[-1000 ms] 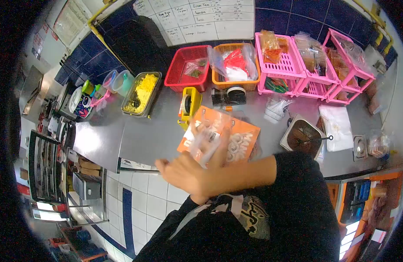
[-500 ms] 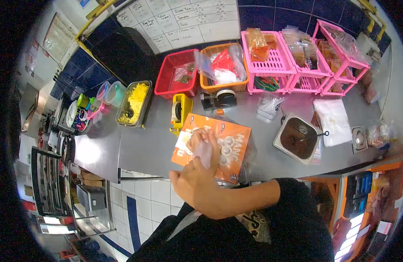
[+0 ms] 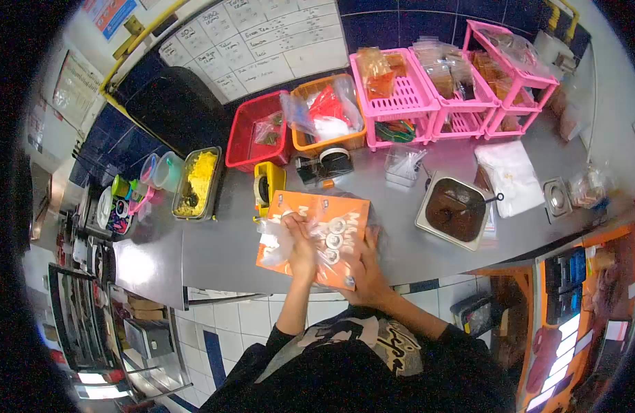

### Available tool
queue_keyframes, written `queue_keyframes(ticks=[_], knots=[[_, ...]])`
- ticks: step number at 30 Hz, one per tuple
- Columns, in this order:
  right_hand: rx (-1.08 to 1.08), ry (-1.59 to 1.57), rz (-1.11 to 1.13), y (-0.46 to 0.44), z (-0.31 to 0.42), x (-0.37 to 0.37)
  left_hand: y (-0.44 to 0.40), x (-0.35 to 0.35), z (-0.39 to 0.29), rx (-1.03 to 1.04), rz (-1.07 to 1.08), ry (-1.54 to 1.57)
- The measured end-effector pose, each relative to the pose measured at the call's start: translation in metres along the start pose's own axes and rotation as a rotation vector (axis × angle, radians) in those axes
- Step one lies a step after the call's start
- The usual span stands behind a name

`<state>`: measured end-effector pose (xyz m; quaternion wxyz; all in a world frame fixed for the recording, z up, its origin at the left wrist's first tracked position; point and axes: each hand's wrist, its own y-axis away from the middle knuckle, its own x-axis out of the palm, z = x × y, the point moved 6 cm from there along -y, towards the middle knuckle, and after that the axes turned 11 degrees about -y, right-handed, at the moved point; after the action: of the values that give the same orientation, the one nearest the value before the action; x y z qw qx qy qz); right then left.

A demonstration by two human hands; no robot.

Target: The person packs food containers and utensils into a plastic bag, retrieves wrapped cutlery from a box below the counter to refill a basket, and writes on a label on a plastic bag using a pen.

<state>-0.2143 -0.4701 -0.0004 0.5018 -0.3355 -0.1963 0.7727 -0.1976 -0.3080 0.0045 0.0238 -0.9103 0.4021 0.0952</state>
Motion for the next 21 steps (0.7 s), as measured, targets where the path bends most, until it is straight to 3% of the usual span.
queue_keyframes(ticks=[1,2,3,5,6,7,9,10,11,13,14,16,18,21], knots=[[-0.067,0.004,0.036,-0.001,0.0,0.002,-0.001,0.0,0.009,-0.168,0.139,0.126],[-0.061,-0.104,0.019,-0.001,-0.004,-0.008,-0.014,-0.009,0.035,0.245,0.185,-0.17],[-0.066,-0.101,0.004,0.0,-0.014,-0.017,-0.008,-0.012,0.01,0.258,0.194,-0.176],[-0.126,-0.383,-0.054,-0.002,-0.039,-0.039,0.028,-0.01,-0.074,0.733,0.17,-0.746],[-0.075,-0.22,-0.086,-0.013,-0.047,-0.053,0.02,-0.008,-0.063,0.683,0.324,-0.608],[-0.02,-0.059,-0.114,-0.029,-0.056,-0.065,0.017,-0.008,-0.071,0.682,0.329,-0.607],[0.14,-0.054,-0.324,-0.07,-0.088,-0.077,0.022,0.001,-0.097,0.918,0.303,-0.857],[0.25,-0.123,-0.383,-0.089,-0.118,-0.08,0.015,0.004,-0.089,0.966,0.317,-0.829],[0.358,-0.194,-0.444,-0.106,-0.154,-0.079,0.013,0.007,-0.089,0.96,0.316,-0.83],[0.398,0.28,-0.46,-0.121,-0.223,-0.094,0.004,0.015,-0.085,0.809,0.417,-0.702],[0.395,0.28,-0.461,-0.119,-0.243,-0.096,-0.002,0.016,-0.075,0.749,0.428,-0.686],[0.787,0.645,-0.133,-0.11,-0.293,-0.091,-0.008,0.016,-0.065,0.744,0.378,-0.706],[0.677,0.686,-0.147,-0.109,-0.327,-0.08,-0.015,0.014,-0.055,0.72,0.331,-0.731],[0.516,0.601,-0.196,-0.11,-0.312,-0.079,-0.012,0.015,-0.054,0.871,0.445,-0.753]])
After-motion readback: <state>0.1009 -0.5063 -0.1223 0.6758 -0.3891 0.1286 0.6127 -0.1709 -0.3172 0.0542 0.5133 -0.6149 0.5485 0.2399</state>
